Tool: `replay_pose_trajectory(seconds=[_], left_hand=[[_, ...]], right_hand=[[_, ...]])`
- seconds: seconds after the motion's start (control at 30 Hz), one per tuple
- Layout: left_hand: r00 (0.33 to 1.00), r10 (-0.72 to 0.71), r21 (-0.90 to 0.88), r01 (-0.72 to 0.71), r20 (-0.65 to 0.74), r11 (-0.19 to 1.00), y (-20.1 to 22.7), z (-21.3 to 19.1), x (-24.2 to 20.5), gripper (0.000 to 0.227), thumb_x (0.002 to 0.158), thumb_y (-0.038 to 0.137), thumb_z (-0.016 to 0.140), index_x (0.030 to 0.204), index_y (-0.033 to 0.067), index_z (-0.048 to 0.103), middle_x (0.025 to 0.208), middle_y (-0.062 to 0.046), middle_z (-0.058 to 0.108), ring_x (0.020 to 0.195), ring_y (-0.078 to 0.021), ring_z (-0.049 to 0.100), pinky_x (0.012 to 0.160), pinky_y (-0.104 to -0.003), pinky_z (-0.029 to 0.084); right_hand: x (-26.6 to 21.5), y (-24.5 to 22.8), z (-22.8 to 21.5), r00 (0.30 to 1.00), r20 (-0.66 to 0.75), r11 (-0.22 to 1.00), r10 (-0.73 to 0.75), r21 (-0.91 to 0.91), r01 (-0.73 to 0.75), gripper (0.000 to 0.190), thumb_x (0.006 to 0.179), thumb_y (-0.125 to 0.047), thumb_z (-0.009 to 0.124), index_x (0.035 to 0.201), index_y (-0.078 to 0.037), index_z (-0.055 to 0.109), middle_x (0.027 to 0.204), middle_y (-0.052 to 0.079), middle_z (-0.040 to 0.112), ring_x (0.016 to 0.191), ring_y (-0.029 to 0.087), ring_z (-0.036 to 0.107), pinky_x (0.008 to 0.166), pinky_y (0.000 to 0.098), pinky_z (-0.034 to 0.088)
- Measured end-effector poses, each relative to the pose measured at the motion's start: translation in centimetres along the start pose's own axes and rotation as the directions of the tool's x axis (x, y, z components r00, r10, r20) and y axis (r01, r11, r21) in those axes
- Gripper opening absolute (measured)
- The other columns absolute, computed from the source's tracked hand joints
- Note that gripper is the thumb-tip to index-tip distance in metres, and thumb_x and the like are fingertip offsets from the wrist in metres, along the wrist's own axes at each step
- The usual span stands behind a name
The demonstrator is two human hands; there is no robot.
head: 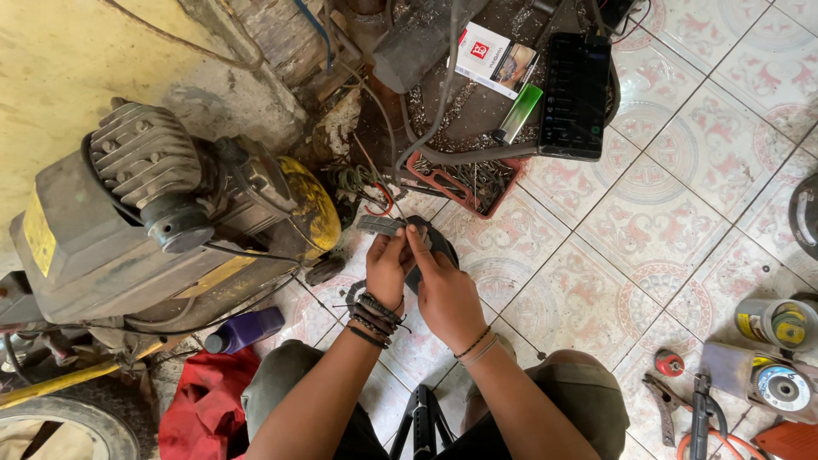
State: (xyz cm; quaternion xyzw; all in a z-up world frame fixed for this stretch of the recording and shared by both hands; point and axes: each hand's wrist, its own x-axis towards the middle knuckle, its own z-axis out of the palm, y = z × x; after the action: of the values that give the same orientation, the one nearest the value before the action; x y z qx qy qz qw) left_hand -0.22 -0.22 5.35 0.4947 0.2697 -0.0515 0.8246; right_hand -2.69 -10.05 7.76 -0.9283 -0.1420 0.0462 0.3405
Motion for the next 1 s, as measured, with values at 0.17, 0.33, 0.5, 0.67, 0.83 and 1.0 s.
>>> replay_pose_trajectory(seconds=[0.17,0.33,0.5,0.67,0.83,1.0], left_hand=[[0.995,0.088,-0.035,-0.087,0.041,0.996,-7.2,-4.8,5.4,0.026,0.094,0.006,0.050,0.118,-0.0016,0.056,0.108,-0.021,0.063,0.105,-0.0249,0.059,0.089,-0.038,0.048],[0.964,0.241,0.004,-0.243,0.113,0.970,-10.5,-7.3,7.6,0.040,0.090,-0.002,0.047,0.130,0.0007,0.050,0.118,-0.021,0.062,0.108,-0.0228,0.057,0.092,-0.039,0.048],[0.905,0.372,0.111,-0.399,0.206,0.910,-5.0,-3.6,3.5,0.036,0.092,-0.005,0.047,0.128,-0.0005,0.050,0.122,-0.018,0.060,0.116,-0.0223,0.052,0.097,-0.040,0.047],[0.896,0.378,0.161,-0.419,0.232,0.894,-3.7,-3.4,3.0,0.037,0.092,-0.005,0.047,0.129,-0.0006,0.049,0.124,-0.020,0.058,0.116,-0.0262,0.054,0.096,-0.042,0.048],[0.918,0.339,0.101,-0.364,0.207,0.926,-5.5,-5.6,4.8,0.031,0.093,-0.001,0.049,0.123,0.0007,0.054,0.115,-0.016,0.064,0.108,-0.0225,0.058,0.093,-0.043,0.051],[0.971,0.202,-0.037,-0.198,0.126,0.979,-10.2,-10.5,7.8,0.025,0.096,0.008,0.051,0.118,-0.0027,0.056,0.104,-0.017,0.067,0.100,-0.0238,0.062,0.090,-0.048,0.051]], right_hand=[[0.1,-0.4,-0.3,1.000,-0.018,1.000,-0.016,0.021,0.017,0.071,0.080,0.006,0.047,0.147,-0.016,0.033,0.094,0.020,0.063,0.062,0.035,0.066,0.046,0.0395,0.055],[0.1,-0.4,-0.1,0.987,-0.144,0.995,-0.074,0.050,0.082,0.069,0.080,0.004,0.043,0.145,-0.018,0.036,0.089,0.015,0.063,0.062,0.036,0.065,0.047,0.0403,0.054],[0.2,-0.4,-0.6,0.983,-0.149,0.992,-0.105,0.059,0.114,0.070,0.078,0.004,0.044,0.144,-0.019,0.038,0.085,0.012,0.062,0.064,0.034,0.066,0.049,0.0402,0.055],[0.2,-0.2,-0.5,0.973,-0.207,0.985,-0.106,0.110,0.131,0.066,0.080,0.004,0.041,0.143,-0.018,0.041,0.083,0.010,0.062,0.065,0.031,0.066,0.052,0.0367,0.055],[0.2,-0.7,-0.3,0.965,-0.243,0.980,-0.097,0.144,0.135,0.065,0.081,0.003,0.039,0.142,-0.018,0.043,0.083,0.008,0.062,0.066,0.029,0.065,0.057,0.0347,0.055],[-0.1,0.3,2.0,0.980,-0.197,0.950,-0.026,0.299,0.086,0.066,0.079,0.001,0.041,0.142,-0.017,0.043,0.089,0.013,0.065,0.077,0.031,0.067,0.062,0.0401,0.056]])
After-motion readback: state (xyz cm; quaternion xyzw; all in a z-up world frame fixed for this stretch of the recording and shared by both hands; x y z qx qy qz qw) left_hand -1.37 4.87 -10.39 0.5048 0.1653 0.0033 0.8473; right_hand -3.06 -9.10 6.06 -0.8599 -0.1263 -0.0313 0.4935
